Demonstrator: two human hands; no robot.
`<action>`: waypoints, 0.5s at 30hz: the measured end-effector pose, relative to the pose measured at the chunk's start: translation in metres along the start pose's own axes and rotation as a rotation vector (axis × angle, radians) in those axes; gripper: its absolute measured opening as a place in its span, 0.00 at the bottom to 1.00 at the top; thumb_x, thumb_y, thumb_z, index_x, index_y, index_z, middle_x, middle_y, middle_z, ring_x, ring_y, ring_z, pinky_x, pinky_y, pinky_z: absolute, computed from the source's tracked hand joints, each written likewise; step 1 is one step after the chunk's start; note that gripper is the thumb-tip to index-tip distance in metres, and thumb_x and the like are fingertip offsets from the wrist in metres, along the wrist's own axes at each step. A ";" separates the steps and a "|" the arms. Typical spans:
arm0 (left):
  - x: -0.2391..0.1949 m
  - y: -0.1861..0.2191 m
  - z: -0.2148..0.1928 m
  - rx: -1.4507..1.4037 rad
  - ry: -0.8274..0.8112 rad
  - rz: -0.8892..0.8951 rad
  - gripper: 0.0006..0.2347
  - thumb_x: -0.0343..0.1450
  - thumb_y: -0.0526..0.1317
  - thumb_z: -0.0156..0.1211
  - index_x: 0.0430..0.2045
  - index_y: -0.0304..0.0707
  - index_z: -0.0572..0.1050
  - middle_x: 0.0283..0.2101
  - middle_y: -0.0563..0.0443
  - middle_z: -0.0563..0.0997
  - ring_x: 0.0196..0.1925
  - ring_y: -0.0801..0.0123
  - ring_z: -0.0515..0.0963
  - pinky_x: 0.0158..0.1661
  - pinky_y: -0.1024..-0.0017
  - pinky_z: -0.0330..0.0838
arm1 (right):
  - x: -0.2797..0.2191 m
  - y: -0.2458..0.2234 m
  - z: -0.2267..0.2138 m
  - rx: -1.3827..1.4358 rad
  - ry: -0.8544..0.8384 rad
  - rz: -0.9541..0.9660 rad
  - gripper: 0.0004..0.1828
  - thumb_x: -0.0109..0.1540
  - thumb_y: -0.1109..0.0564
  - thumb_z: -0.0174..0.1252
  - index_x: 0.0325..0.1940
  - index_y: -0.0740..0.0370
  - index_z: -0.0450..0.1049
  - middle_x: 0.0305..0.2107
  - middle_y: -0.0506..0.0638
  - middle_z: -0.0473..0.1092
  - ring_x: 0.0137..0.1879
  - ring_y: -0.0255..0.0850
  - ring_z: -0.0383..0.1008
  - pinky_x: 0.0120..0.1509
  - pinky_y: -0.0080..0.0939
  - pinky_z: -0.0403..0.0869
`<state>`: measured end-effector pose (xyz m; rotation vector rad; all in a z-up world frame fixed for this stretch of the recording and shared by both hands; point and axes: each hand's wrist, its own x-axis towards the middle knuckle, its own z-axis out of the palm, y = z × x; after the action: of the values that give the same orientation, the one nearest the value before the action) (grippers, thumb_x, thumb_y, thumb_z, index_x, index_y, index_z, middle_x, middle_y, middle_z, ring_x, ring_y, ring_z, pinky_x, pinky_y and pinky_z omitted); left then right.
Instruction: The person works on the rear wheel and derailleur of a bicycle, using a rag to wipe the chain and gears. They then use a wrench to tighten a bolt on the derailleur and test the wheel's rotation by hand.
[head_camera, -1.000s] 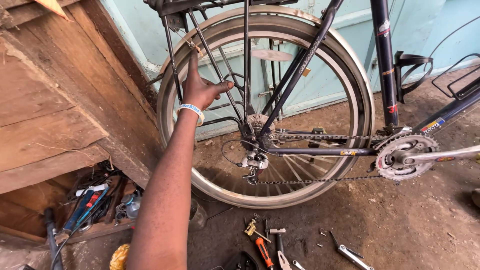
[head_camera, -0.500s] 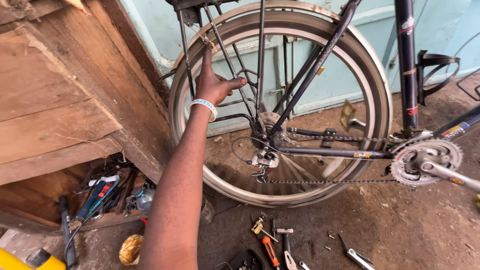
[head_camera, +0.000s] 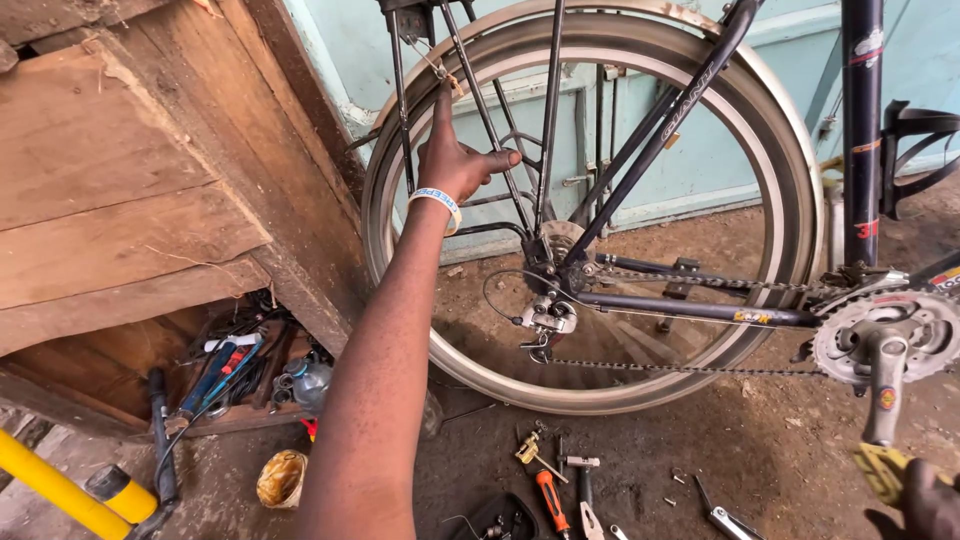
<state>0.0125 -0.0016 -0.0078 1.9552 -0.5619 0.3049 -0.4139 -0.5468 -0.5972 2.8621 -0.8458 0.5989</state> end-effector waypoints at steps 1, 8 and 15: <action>0.002 -0.002 0.001 0.002 0.000 0.000 0.57 0.53 0.45 0.85 0.72 0.58 0.42 0.78 0.39 0.51 0.28 0.69 0.83 0.38 0.63 0.90 | 0.000 -0.018 -0.014 0.001 -0.001 0.000 0.46 0.40 0.36 0.75 0.54 0.53 0.64 0.47 0.48 0.83 0.48 0.46 0.88 0.56 0.41 0.81; 0.006 0.005 0.004 -0.074 -0.023 -0.022 0.57 0.52 0.42 0.85 0.72 0.57 0.42 0.78 0.39 0.48 0.52 0.53 0.69 0.35 0.61 0.89 | 0.014 -0.139 -0.152 -0.249 -0.430 0.093 0.45 0.47 0.11 0.51 0.49 0.44 0.57 0.27 0.37 0.79 0.48 0.35 0.83 0.43 0.42 0.83; 0.015 0.000 0.009 0.005 0.007 -0.016 0.57 0.51 0.45 0.85 0.73 0.55 0.45 0.76 0.35 0.56 0.33 0.65 0.81 0.41 0.62 0.85 | 0.032 -0.193 -0.210 0.112 -0.508 0.146 0.38 0.53 0.20 0.57 0.44 0.51 0.58 0.21 0.50 0.81 0.38 0.49 0.85 0.47 0.47 0.82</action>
<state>0.0249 -0.0137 -0.0047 1.9618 -0.5411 0.3026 -0.3572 -0.3581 -0.3881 3.1231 -1.1209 -0.0906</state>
